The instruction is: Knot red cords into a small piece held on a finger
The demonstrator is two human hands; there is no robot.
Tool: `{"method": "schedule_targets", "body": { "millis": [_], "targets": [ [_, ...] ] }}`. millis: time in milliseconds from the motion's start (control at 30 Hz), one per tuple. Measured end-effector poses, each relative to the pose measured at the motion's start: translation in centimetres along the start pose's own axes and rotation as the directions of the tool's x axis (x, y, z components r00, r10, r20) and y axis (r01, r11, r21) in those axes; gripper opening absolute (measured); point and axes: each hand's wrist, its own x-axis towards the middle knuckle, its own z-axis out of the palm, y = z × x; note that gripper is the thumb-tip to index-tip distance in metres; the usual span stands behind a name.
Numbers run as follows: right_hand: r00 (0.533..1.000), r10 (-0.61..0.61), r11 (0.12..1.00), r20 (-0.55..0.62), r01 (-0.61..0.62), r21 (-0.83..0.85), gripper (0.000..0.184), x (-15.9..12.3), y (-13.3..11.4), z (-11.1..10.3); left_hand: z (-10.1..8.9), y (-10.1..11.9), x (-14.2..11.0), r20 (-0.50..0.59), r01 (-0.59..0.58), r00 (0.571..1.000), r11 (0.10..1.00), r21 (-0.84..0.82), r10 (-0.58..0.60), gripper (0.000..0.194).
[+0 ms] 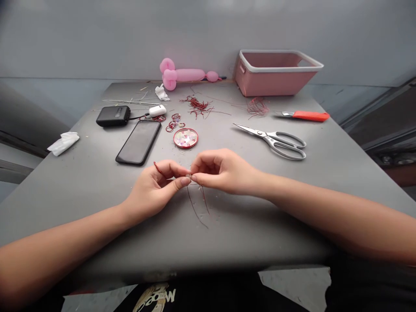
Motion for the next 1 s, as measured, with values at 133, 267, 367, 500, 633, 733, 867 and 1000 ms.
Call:
{"method": "schedule_targets", "body": {
  "millis": [133,267,367,500,633,733,867,1000],
  "targets": [
    [0.977,0.069,0.944,0.203,-0.13,0.303,0.019,0.6,0.4,-1.4,-0.1,0.3,0.1,0.009,0.032,0.999,0.996,-0.078,-0.032,0.013],
    [0.959,0.093,0.903,0.267,-0.194,0.382,0.017,0.8,0.9,-1.4,-0.1,0.5,0.0,0.026,0.064,0.998,0.992,-0.109,-0.062,0.012],
    [0.958,0.11,0.917,0.266,-0.201,0.344,0.018,0.8,0.9,-1.1,-0.1,0.6,0.0,0.048,0.088,0.996,0.984,-0.155,-0.081,0.012],
    [0.963,0.103,0.945,0.251,-0.173,0.277,0.02,0.7,0.8,-0.8,0.1,0.6,0.0,0.089,0.122,0.991,0.959,-0.255,-0.102,0.012],
    [0.972,0.09,0.972,0.216,-0.133,0.193,0.015,0.4,0.4,-0.5,0.1,0.7,-0.1,0.104,0.178,0.982,0.946,-0.272,-0.155,0.014],
    [0.987,0.05,0.999,0.15,-0.052,0.007,0.007,-0.1,0.0,-0.4,0.2,1.0,-0.2,0.083,0.221,0.975,0.948,-0.231,-0.207,0.019],
    [0.977,-0.197,0.871,0.085,0.214,-0.442,0.003,-0.7,-0.2,-0.6,0.4,1.1,-0.3,0.083,0.266,0.963,0.946,-0.184,-0.255,0.022],
    [0.862,-0.496,0.546,0.105,0.404,-0.734,0.006,-0.7,0.5,-1.0,0.6,1.2,-0.4,0.131,0.31,0.948,0.935,-0.169,-0.291,0.024]
  ]
}}
